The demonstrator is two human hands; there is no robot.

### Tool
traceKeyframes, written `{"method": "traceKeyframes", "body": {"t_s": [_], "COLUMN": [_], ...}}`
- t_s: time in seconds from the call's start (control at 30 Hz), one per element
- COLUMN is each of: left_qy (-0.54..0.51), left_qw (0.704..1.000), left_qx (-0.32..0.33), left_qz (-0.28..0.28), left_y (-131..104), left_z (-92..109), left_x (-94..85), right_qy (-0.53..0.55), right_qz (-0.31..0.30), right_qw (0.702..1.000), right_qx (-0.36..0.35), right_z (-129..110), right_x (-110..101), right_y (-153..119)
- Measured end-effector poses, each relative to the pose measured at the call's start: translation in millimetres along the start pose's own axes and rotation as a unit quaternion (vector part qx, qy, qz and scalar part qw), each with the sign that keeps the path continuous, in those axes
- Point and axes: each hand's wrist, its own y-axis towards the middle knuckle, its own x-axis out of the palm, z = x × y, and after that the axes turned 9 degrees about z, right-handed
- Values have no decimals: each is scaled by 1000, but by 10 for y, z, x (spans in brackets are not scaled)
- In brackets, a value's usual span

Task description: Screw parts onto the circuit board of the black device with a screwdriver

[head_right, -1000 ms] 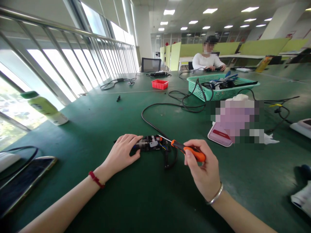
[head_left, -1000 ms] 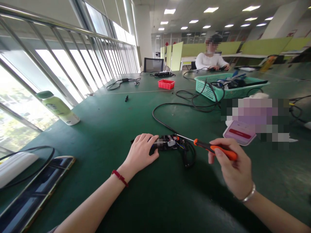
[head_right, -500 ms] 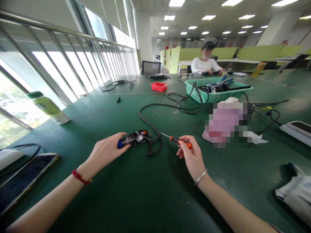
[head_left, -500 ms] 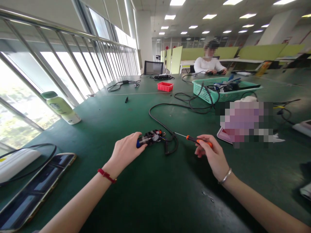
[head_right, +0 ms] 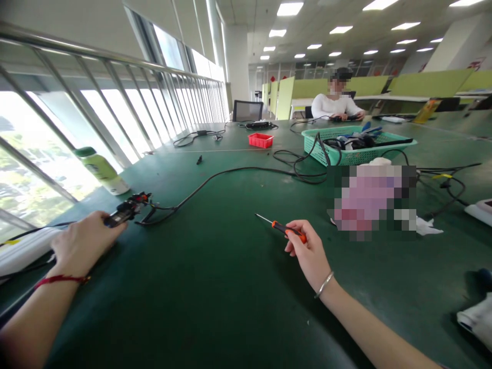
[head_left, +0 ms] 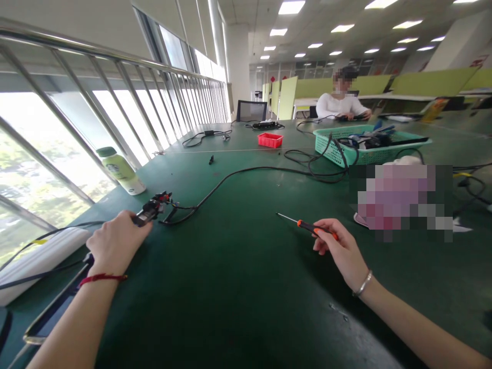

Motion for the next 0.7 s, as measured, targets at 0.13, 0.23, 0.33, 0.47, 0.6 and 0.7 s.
{"method": "traceKeyframes", "body": {"t_s": [0.13, 0.23, 0.33, 0.47, 0.6, 0.7], "left_qy": [-5, -6, -7, -7, -16, -37], "left_qw": [995, 991, 991, 990, 982, 969], "left_qx": [-2, 39, 58, 45, -32, -13], "left_qz": [95, 126, 119, 131, 185, 245], "left_y": [-37, -69, -89, -60, -20, -69], "left_z": [49, 96, 103, 106, 169, 275], "left_x": [8, 36, 51, 55, 53, 28], "right_qy": [-32, -60, -99, -172, -250, -277], "right_qz": [-15, -24, -41, -68, -93, -107], "right_qw": [999, 998, 994, 981, 961, 950], "right_qx": [-2, -11, -26, -53, -74, -93], "right_z": [34, 31, 20, 3, -42, -80], "right_x": [-13, -13, -10, -13, -1, 20], "right_y": [10, 8, 8, 12, -18, -49]}}
